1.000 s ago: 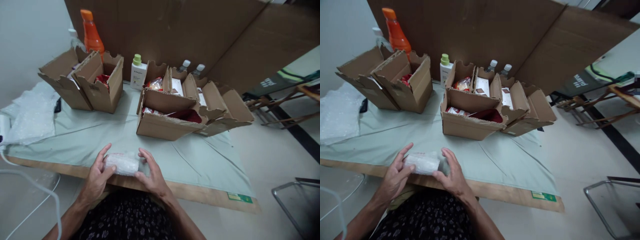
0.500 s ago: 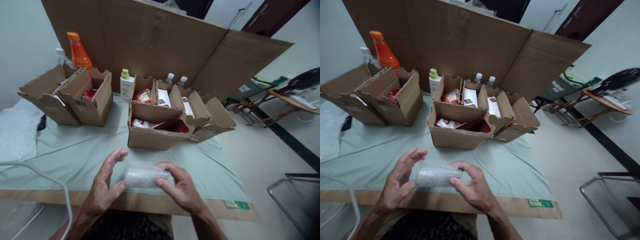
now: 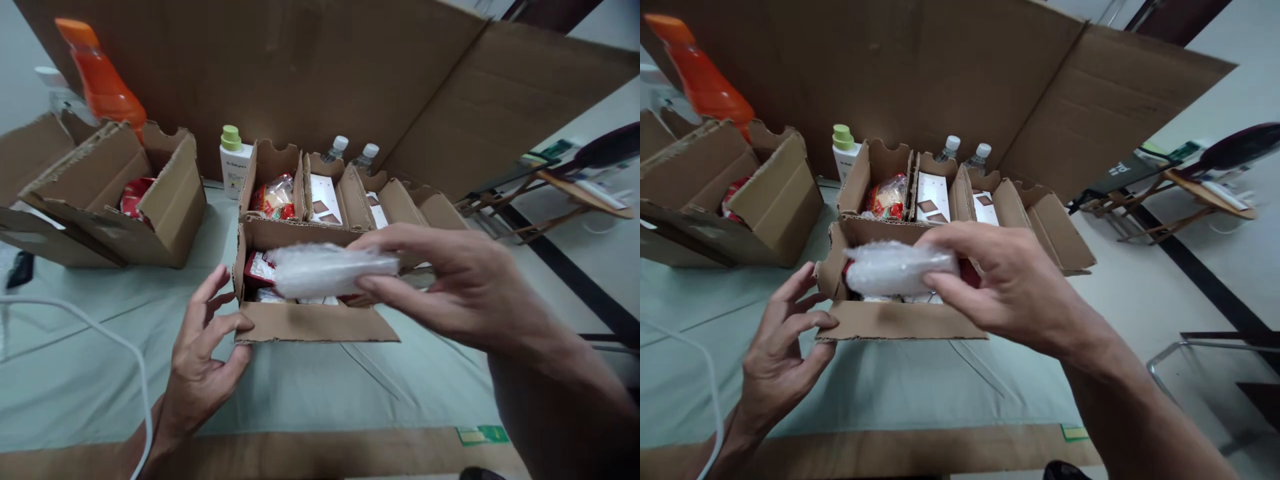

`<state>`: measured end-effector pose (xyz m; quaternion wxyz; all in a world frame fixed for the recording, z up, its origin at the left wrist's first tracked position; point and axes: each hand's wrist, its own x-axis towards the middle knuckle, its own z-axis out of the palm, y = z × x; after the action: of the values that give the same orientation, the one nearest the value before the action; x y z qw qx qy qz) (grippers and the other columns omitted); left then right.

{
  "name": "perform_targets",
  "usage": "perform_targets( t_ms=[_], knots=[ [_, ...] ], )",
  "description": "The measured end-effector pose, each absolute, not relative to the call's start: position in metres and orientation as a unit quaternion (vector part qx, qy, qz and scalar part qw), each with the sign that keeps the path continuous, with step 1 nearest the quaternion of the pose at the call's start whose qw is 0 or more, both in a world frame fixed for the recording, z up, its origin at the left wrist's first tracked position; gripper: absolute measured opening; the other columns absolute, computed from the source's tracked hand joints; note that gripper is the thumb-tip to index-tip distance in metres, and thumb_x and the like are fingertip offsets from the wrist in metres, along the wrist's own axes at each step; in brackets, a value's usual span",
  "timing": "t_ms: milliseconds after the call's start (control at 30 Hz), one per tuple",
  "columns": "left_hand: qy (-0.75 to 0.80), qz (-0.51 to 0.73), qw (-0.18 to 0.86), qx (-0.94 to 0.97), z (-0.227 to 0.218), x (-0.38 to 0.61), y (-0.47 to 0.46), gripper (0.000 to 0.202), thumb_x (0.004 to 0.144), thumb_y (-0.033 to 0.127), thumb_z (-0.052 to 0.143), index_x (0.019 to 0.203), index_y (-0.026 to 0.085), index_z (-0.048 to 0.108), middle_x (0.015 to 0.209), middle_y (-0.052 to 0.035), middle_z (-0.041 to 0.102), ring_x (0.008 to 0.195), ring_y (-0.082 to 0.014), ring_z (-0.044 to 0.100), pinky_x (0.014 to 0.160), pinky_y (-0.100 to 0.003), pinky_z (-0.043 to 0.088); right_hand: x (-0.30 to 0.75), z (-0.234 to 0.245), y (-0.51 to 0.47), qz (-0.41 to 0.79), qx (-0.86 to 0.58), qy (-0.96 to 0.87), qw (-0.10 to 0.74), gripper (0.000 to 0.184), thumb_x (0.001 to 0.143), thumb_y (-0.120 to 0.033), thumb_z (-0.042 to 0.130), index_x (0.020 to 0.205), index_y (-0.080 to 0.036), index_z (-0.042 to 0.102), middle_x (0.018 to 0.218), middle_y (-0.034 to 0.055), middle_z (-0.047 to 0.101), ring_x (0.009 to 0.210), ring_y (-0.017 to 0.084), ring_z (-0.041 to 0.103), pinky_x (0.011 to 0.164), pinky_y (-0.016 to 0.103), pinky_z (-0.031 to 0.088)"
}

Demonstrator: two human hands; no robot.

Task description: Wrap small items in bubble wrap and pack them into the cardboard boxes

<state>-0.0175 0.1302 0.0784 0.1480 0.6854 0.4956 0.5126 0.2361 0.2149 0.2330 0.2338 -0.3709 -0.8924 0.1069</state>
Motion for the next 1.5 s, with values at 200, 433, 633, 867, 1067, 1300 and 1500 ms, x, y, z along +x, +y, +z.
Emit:
perform_targets(
  t_ms=[200,433,633,867,1067,1300,1500],
  knots=[
    [0.474,0.525,0.156,0.689,0.072,-0.019,0.131,0.031,0.081,-0.001,0.058,0.1,0.022,0.064,0.161,-0.0082,0.041,0.142,-0.0274,0.051,0.109,-0.046,0.053,0.192,0.219,0.233,0.027,-0.279,-0.96,0.007,0.007,0.092,-0.018,0.062,0.088,-0.018,0.068,0.079,0.0037,0.068,0.077,0.018,0.058,0.071,0.032,0.04],
    [0.469,0.517,0.17,0.695,0.064,-0.025,0.127,0.029,0.085,0.002,0.058,0.104,0.024,0.064,0.16,-0.0064,0.043,0.137,-0.0226,0.055,0.109,-0.041,0.053,0.239,0.219,0.216,-0.022,-0.378,-0.923,-0.069,0.012,0.092,-0.016,0.058,0.082,-0.02,0.063,0.076,0.0035,0.067,0.065,0.017,0.056,0.061,0.03,0.033],
    [0.489,0.516,0.153,0.687,0.063,-0.023,0.125,0.024,0.087,0.006,0.06,0.101,0.024,0.064,0.154,-0.0058,0.05,0.138,-0.0224,0.054,0.109,-0.04,0.052,0.244,0.2,0.222,0.0,-0.444,-0.883,-0.149,0.015,0.089,-0.006,0.057,0.092,-0.018,0.066,0.088,0.0062,0.074,0.073,0.016,0.064,0.059,0.027,0.029],
    [0.509,0.517,0.126,0.676,0.064,-0.019,0.124,0.021,0.086,0.009,0.061,0.099,0.024,0.065,0.148,-0.0038,0.056,0.133,-0.019,0.059,0.107,-0.034,0.052,0.221,0.203,0.228,0.065,-0.434,-0.884,-0.159,0.018,0.093,-0.01,0.052,0.092,-0.019,0.069,0.089,0.0052,0.077,0.071,0.015,0.062,0.058,0.028,0.024],
    [0.511,0.513,0.121,0.679,0.064,-0.019,0.124,0.019,0.086,0.01,0.061,0.099,0.024,0.066,0.148,-0.0051,0.057,0.13,-0.0196,0.061,0.105,-0.034,0.052,0.21,0.191,0.231,0.059,-0.432,-0.882,-0.178,0.023,0.091,-0.01,0.052,0.101,-0.017,0.071,0.091,0.0093,0.078,0.072,0.019,0.066,0.058,0.029,0.029],
    [0.511,0.515,0.113,0.679,0.066,-0.019,0.123,0.019,0.085,0.011,0.063,0.1,0.023,0.066,0.145,-0.0076,0.059,0.13,-0.021,0.061,0.108,-0.037,0.049,0.197,0.172,0.243,0.07,-0.458,-0.852,-0.244,0.03,0.094,-0.009,0.049,0.107,-0.013,0.076,0.109,0.016,0.078,0.094,0.026,0.074,0.072,0.031,0.047],
    [0.511,0.511,0.121,0.68,0.065,-0.022,0.124,0.02,0.086,0.013,0.065,0.103,0.023,0.067,0.145,-0.0083,0.059,0.13,-0.0226,0.061,0.109,-0.038,0.048,0.215,0.176,0.224,0.054,-0.505,-0.851,-0.132,0.033,0.102,-0.036,0.049,0.104,-0.016,0.076,0.101,0.015,0.079,0.093,0.028,0.073,0.077,0.033,0.049]
  ],
)
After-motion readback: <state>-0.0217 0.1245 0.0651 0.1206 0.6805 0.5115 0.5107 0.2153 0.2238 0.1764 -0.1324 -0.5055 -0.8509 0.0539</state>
